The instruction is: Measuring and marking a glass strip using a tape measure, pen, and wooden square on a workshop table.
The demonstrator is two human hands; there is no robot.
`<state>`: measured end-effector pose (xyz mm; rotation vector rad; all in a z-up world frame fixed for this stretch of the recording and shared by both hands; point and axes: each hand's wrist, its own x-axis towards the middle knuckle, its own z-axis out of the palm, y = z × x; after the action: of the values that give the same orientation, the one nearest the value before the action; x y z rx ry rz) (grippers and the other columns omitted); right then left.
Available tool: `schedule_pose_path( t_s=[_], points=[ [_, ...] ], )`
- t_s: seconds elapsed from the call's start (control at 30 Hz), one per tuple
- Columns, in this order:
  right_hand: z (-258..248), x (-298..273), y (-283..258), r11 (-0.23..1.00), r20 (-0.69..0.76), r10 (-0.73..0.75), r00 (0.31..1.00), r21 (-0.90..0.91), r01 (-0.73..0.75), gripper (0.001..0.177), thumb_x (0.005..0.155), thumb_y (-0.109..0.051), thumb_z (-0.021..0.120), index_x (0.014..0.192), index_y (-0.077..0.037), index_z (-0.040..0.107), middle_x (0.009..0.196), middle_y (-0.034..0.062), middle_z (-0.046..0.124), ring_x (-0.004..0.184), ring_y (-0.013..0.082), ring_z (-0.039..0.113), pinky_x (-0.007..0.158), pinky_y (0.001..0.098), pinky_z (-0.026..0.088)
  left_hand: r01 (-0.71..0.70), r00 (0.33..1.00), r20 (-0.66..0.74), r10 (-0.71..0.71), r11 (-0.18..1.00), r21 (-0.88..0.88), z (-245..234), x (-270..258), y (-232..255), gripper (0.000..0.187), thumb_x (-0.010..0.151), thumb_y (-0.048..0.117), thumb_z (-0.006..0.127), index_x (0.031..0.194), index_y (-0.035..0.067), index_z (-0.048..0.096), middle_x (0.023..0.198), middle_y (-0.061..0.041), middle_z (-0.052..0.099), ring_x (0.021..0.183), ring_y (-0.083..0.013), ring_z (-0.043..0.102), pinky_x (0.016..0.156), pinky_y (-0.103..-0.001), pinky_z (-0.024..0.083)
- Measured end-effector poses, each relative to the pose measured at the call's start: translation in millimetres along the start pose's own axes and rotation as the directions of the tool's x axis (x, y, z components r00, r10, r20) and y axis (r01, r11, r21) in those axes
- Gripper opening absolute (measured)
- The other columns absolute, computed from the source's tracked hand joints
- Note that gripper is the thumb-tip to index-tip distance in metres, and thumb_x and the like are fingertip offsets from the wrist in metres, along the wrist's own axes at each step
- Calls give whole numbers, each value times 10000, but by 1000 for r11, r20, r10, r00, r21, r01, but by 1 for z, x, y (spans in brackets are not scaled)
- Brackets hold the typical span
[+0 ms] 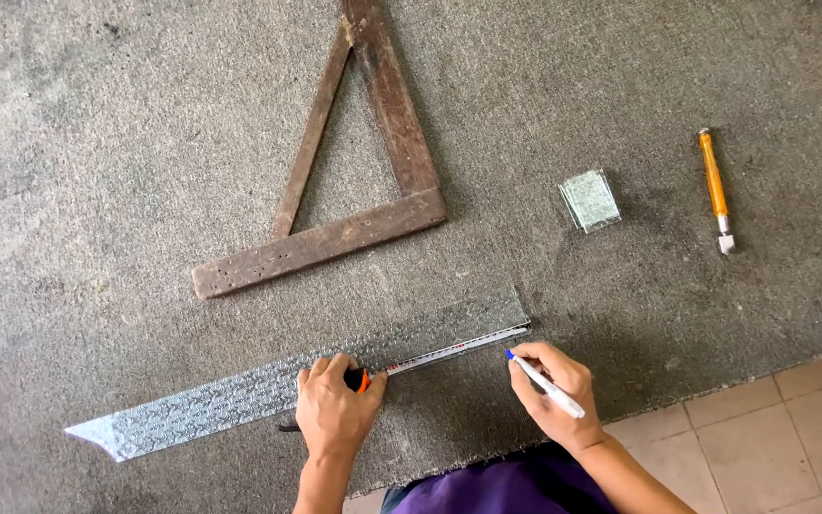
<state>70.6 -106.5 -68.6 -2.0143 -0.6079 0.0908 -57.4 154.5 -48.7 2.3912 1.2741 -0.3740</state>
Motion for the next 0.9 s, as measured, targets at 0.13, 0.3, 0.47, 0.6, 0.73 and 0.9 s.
schedule_pose_path(
  t_s=[0.13,0.3,0.47,0.6,0.73,0.9],
  points=[
    [4,1,3,1000,-9,-10,1000,-4,10,44,880,-90,714,915,-95,687,773,17,707,601,110,614,639,257,523,-24,999,-26,24,1000,3,8,6,-7,405,700,564,814,827,204,679,909,-27,678,1004,-281,563,890,-428,480],
    [5,1,6,1000,3,18,1000,-24,-18,47,869,-100,714,907,-110,689,752,3,704,583,107,615,625,257,517,-76,995,-65,77,997,16,13,9,-13,426,693,566,830,838,192,687,903,-52,688,975,-306,574,881,-435,482],
    [4,4,2,1000,24,6,1000,-7,-6,42,873,-101,715,904,-99,686,741,4,698,570,97,606,601,248,514,-64,996,-56,64,998,9,13,9,-13,437,690,570,821,833,185,671,894,-39,665,986,-295,556,863,-439,477],
    [3,5,2,1000,19,13,1000,-10,-13,41,869,-93,717,893,-100,685,739,4,698,570,100,605,608,255,515,-64,996,-59,64,998,1,14,9,-12,434,685,563,832,829,188,669,886,-36,665,984,-296,559,855,-438,484],
    [4,5,3,1000,26,16,1000,-5,-15,43,861,-79,709,881,-100,678,709,0,676,548,97,571,587,261,495,-83,993,-82,83,997,2,17,10,-15,429,674,556,840,830,190,677,881,-38,675,966,-301,566,868,-433,476],
    [4,6,3,1000,30,18,999,-6,-17,39,859,-77,703,874,-96,673,708,3,675,545,103,570,583,264,497,-32,999,-26,33,999,16,8,8,-7,430,694,563,825,871,194,692,921,-32,681,1011,-290,563,876,-433,488]
  ],
)
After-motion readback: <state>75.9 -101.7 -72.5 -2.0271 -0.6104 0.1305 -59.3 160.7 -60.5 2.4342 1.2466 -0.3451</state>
